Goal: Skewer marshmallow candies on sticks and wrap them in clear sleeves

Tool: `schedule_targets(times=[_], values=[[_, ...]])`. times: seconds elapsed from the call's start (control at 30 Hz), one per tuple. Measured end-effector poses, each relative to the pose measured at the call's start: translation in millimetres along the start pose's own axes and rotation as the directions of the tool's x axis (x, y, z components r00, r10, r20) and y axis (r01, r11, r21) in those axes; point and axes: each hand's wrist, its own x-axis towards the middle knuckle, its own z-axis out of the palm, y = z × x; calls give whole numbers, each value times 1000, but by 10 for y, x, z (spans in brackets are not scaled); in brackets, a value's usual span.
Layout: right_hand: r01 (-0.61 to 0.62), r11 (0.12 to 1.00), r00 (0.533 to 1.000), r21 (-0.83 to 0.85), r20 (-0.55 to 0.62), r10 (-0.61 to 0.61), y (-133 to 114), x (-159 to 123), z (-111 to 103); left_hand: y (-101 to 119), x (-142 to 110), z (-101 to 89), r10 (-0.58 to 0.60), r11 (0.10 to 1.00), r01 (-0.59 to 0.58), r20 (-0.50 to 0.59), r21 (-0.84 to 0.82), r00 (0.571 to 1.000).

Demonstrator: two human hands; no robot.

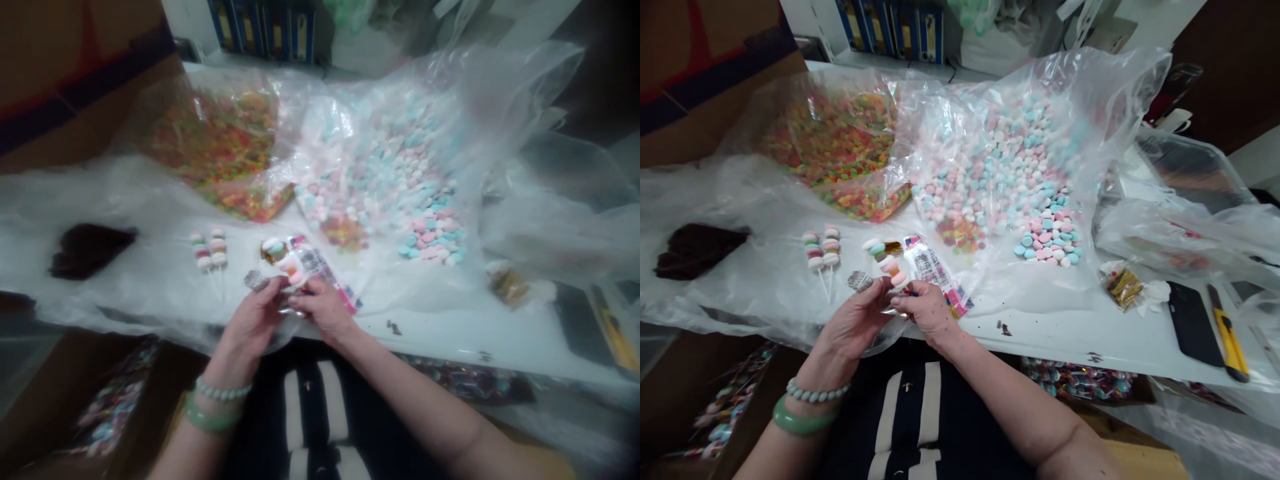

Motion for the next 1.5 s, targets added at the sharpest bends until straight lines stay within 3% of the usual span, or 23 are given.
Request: schedule_targets(times=[0.1, 0.23, 0.47, 0.63, 0.7, 0.83, 0.9, 0.97, 1.1, 1.27, 1.4, 1.5], values=[[-9, 998, 1000, -70, -24, 7, 10, -14, 1, -26, 77, -63, 166, 986, -163, -93, 30, 982], [98, 989, 995, -115, 24, -96, -30, 7, 38, -100, 132, -46, 287, 955, -297, -228, -7, 930], [128, 988, 988, -83, -81, -135, 32, 81, 77, -125, 167, -7, 321, 942, -336, -299, 2, 899], [49, 996, 995, -73, -85, -55, 129, 111, 58, -147, 174, 3, 382, 922, -380, -338, 74, 860], [-3, 999, 997, -43, -71, 0, 136, 120, 30, -126, 162, -20, 367, 930, -356, -304, 93, 879], [-27, 999, 999, -37, -29, 26, 123, 125, -54, -52, 140, -93, 237, 961, -209, -150, 182, 960], [10, 999, 1000, -46, 12, -10, 113, 115, -67, -34, 138, -99, 231, 964, -203, -166, 171, 959], [57, 996, 998, -75, 41, -54, 96, 97, -39, -41, 142, -64, 285, 958, -269, -222, 99, 932], [123, 979, 992, -162, -8, -126, 46, 54, 87, -77, 151, 62, 314, 940, -339, -284, -40, 906], [131, 979, 988, -159, -63, -142, -9, 37, 124, -28, 125, 79, 163, 964, -210, -265, -161, 950], [78, 992, 994, -99, -64, -85, -12, 63, 88, 37, 77, 11, 67, 995, -78, -150, -70, 986], [21, 998, 996, -64, -89, -27, 15, 81, 83, 26, 77, -14, 18, 999, -23, -162, -31, 987]])
